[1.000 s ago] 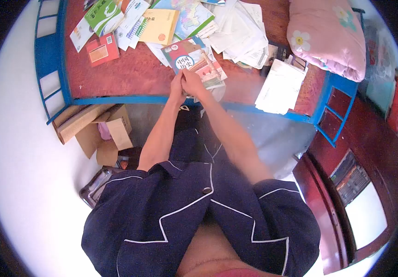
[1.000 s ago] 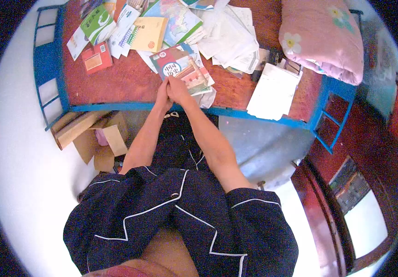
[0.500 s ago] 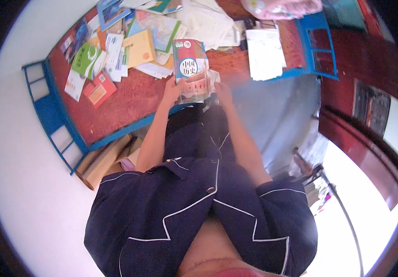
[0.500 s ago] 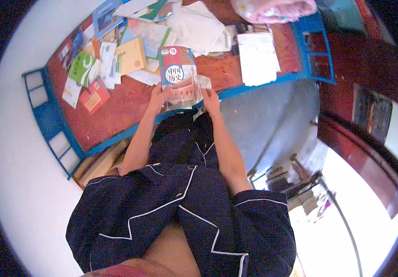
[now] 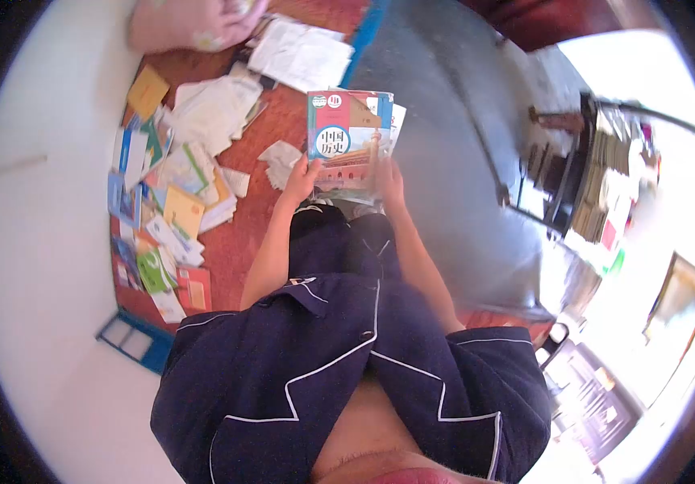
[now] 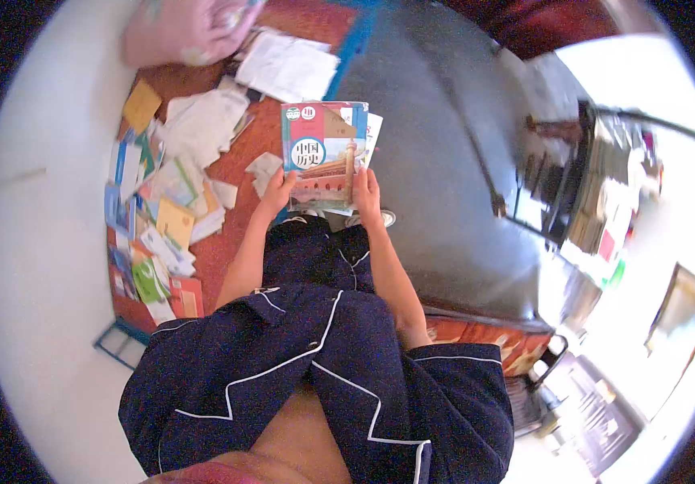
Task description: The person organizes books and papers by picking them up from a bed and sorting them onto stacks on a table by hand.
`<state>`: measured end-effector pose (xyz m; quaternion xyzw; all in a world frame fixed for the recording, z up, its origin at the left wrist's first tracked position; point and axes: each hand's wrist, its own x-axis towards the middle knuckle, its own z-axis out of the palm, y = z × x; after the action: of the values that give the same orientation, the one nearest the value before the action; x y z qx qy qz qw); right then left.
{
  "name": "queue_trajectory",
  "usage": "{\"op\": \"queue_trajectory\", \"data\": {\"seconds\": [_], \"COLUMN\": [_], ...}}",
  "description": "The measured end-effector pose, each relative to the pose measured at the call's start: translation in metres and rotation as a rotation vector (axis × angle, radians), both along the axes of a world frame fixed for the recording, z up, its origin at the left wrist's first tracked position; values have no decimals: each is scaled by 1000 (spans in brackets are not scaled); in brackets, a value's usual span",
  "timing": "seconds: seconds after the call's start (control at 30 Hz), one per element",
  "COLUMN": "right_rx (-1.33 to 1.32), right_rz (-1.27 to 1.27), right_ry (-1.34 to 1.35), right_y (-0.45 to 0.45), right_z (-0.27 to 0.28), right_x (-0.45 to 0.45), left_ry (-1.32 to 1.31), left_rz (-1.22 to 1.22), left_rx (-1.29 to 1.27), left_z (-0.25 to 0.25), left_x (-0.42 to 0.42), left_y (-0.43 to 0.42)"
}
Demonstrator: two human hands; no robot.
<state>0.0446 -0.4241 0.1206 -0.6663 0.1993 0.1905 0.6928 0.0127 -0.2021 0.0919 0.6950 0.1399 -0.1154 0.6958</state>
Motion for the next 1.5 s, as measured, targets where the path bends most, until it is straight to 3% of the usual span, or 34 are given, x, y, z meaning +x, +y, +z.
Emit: {"op": "queue_trajectory", "data": {"seconds": [0.1, 0.17, 0.23, 0.3, 0.37, 0.43, 0.5, 0.57, 0.73, 0.9, 1.07, 1.13, 1.23, 1.37, 1.5], "right_rx": [-101, -81, -220, -129, -68, -371, -411, -412, -567, -506, -647, -641, -630, -611, -635], "right_rz": [-81, -209, -291, -435, -560, -543, -602, -652, -832, -1017, -1102, -1136, -1217, -1285, -1384], "right_ry": [-157, -130, -194, -254, -259, -190, -178, -136, -66, -61, -66, -75, -85, -10, 7], "right_y": [-48, -83, -119, -146, -175, -207, -236, -262, -302, -365, -442, -469, -508, -540, -557], "right_z": [3, 10, -16, -25, -9, -9, -5, -13, -2, -2, 0, 7, 16, 37, 39], "right_x": [0, -10, -13, -19, -27, -36, -43, -51, -60, -53, -19, 3, 41, 75, 92], "left_ry": [-263, -151, -223, -279, -204, -161, 63, 130, -11, -42, -101, -237, -340, -349, -342], "left_rz": [-88, -196, -263, -327, -308, -342, -258, -325, -531, -608, -738, -781, -799, -948, -1030], "left_rx": [360, 270, 282, 296, 271, 194, -15, -46, 15, -13, 61, 181, 145, 307, 200], "left_z": [-36, 25, 15, 10, 15, 11, 21, 25, 12, 15, 2, -2, 0, 8, 13], "left_x": [28, 53, 70, 78, 77, 72, 70, 77, 99, 121, 172, 198, 239, 286, 307], "left_y": [-61, -103, -137, -173, -214, -249, -284, -315, -386, -469, -565, -599, -650, -699, -736]}}
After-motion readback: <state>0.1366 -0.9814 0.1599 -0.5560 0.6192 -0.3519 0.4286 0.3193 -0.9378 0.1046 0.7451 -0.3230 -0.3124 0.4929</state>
